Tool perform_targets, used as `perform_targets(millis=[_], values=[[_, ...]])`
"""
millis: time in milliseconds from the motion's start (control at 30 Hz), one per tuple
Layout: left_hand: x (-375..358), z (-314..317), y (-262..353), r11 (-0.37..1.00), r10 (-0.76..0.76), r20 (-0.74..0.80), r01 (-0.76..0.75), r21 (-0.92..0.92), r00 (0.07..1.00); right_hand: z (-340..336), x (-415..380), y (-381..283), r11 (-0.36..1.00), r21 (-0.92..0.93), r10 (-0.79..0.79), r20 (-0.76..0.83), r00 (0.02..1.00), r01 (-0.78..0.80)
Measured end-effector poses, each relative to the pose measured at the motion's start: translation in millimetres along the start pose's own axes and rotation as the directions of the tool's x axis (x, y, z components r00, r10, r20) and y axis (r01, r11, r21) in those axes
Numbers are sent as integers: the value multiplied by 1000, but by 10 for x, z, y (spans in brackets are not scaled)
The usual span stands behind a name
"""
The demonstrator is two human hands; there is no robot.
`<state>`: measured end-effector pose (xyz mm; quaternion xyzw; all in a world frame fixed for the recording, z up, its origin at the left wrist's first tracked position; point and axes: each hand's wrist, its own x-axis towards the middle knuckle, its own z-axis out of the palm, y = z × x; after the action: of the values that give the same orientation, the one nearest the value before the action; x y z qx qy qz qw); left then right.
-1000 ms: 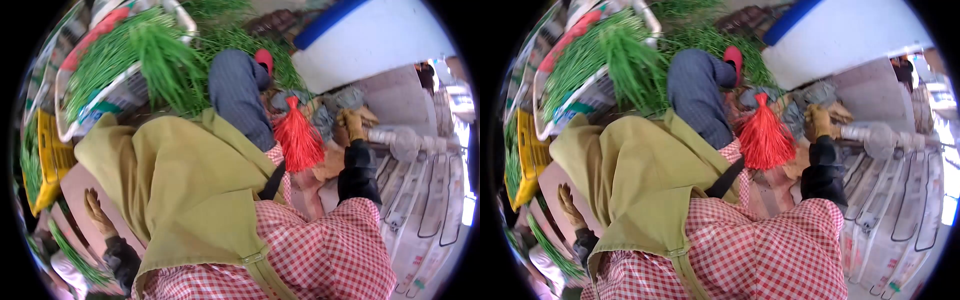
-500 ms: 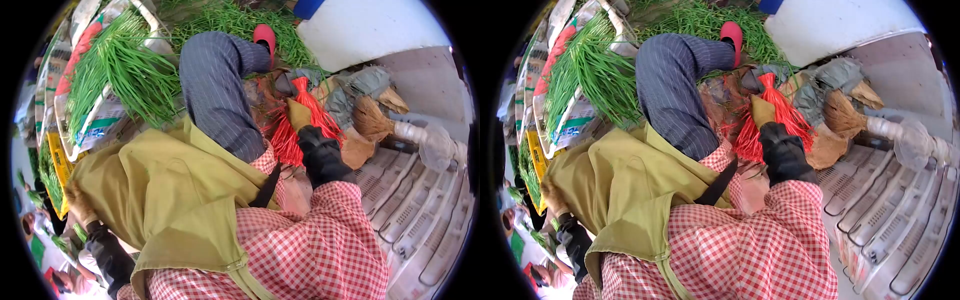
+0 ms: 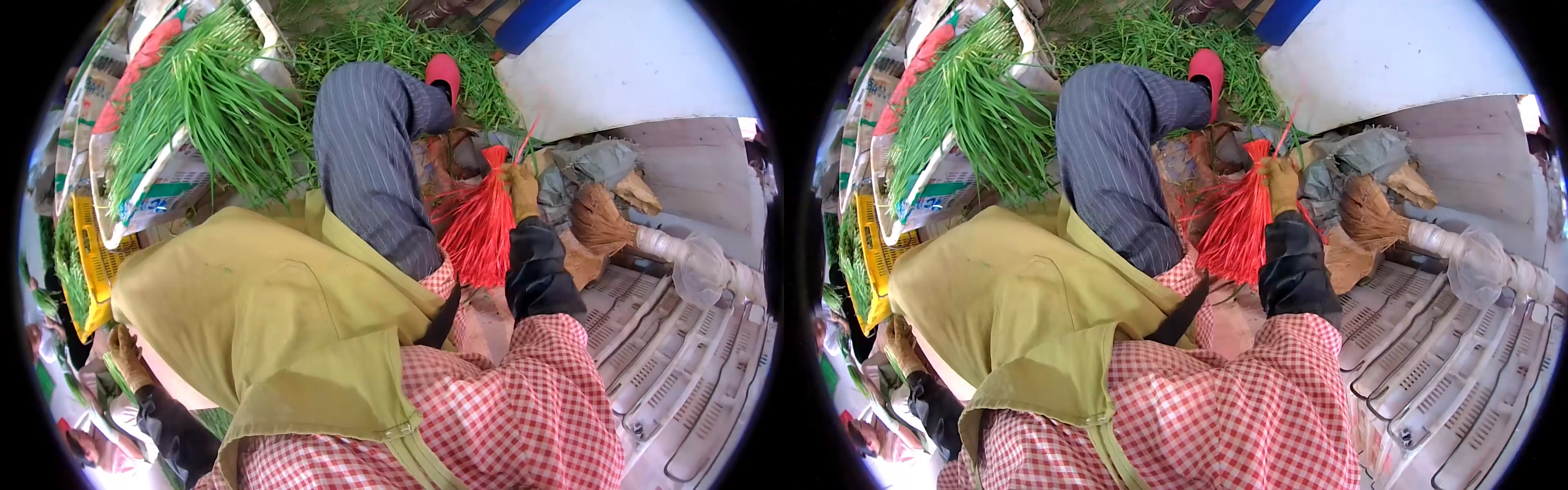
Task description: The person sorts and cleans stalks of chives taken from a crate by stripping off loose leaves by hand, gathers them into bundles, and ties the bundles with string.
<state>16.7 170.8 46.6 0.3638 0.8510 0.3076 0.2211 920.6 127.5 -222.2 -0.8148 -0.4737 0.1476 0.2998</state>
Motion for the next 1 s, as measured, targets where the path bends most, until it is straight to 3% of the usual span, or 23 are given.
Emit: perform_targets(millis=[33, 67, 100, 133, 167, 200, 233, 267, 333, 367, 400, 467, 500, 600, 667, 733, 767, 800, 833, 867, 900, 933, 1000], values=[[-98, 181, 149, 998, 61, 4, -61, -31, 998, 149, -63, 482, 603, -694, -470, 90, 878, 393], [-182, 273, 322, 990, 123, -26, -124, -64, 992, 80, -310, 641, 745, -566, -280, 215, 936, 353], [50, 228, 105, 918, 383, -46, -375, 128, 923, -20, -661, 800, 830, -454, -98, 454, 886, 324], [176, 197, 83, 758, 605, -33, -563, 331, 795, -98, -968, 923, 880, -353, 26, 705, 708, 319], [228, 192, 41, 830, 541, -134, -501, 247, 830, -265, -1256, 1077, 929, -207, 58, 901, 430, 308], [20, 388, 301, 887, 462, -224, -439, 144, 858, -436, -1341, 1197, 981, -36, 0, 983, 184, 189], [-74, 503, 493, 870, 480, -294, -491, 41, 827, -585, -1275, 1346, 970, 228, -233, 971, 59, 88], [-183, 636, 678, 836, 499, -344, -547, -53, 796, -1055, -1006, 329, 674, -181, 167, 982, -92, -716], [-534, 858, 1301, 789, 529, -371, -604, -117, 763, -1279, -467, 193, 238, 34, 210, 974, 86, -971], [-670, 996, 1553, 736, 544, -346, -633, -242, 765, -1301, -238, -159, 263, 38, 209, 973, 95, -964], [-836, 1139, 1757, 669, 562, -321, -647, -365, 762, -1281, 26, -690, 449, 513, 215, 732, 646, -731], [-1247, 1321, 2065, 662, 568, -185, -579, -475, 802, -1451, 312, -1946, 429, 832, -21, 399, 917, -352], [-1417, 1416, 2156, 628, 586, -12, -463, -625, 810, -1577, 375, -2655, 268, 834, -168, 534, 829, -482], [-1876, 1486, 2304, 518, 641, 369, -24, -855, 673, -1304, -86, -4662, 700, 684, -333, 569, 752, -207], [-2012, 1459, 2292, 439, 612, 390, 115, -891, 688, -864, -487, -5423, 764, 636, -463, 657, 595, -109], [-1934, 1422, 2210, 391, 615, 301, 49, -919, 729, -337, -952, -5962, 781, 623, -559, 732, 389, -48], [-1764, 1419, 2055, 389, 609, 205, -63, -919, 766, 109, -1135, -5994, 729, 666, -670, 647, 364, 158], [-1614, 1331, 1903, 356, 595, 175, -63, -932, 784, 392, -1333, -6115, 698, 650, -713, 597, 367, 298], [-1464, 1243, 1753, 323, 581, 144, -65, -944, 801, 468, -1471, -6252, 664, 667, -748, 587, 310, 339], [-1321, 1104, 1574, 247, 562, 179, 43, -968, 808, 523, -1484, -6298, 647, 667, -762, 582, 283, 370], [-1179, 1004, 1327, 205, 460, 162, 73, -976, 873, 579, -1497, -6343, 628, 667, -776, 577, 256, 401], [-1027, 882, 1059, 158, 351, 152, 102, -982, 924, 643, -1420, -6355, 575, 651, -815, 509, 277, 495], [-659, 482, 533, 275, 317, 120, 30, -961, 941, 776, -1066, -6367, 610, 568, -791, 396, 467, 553]])
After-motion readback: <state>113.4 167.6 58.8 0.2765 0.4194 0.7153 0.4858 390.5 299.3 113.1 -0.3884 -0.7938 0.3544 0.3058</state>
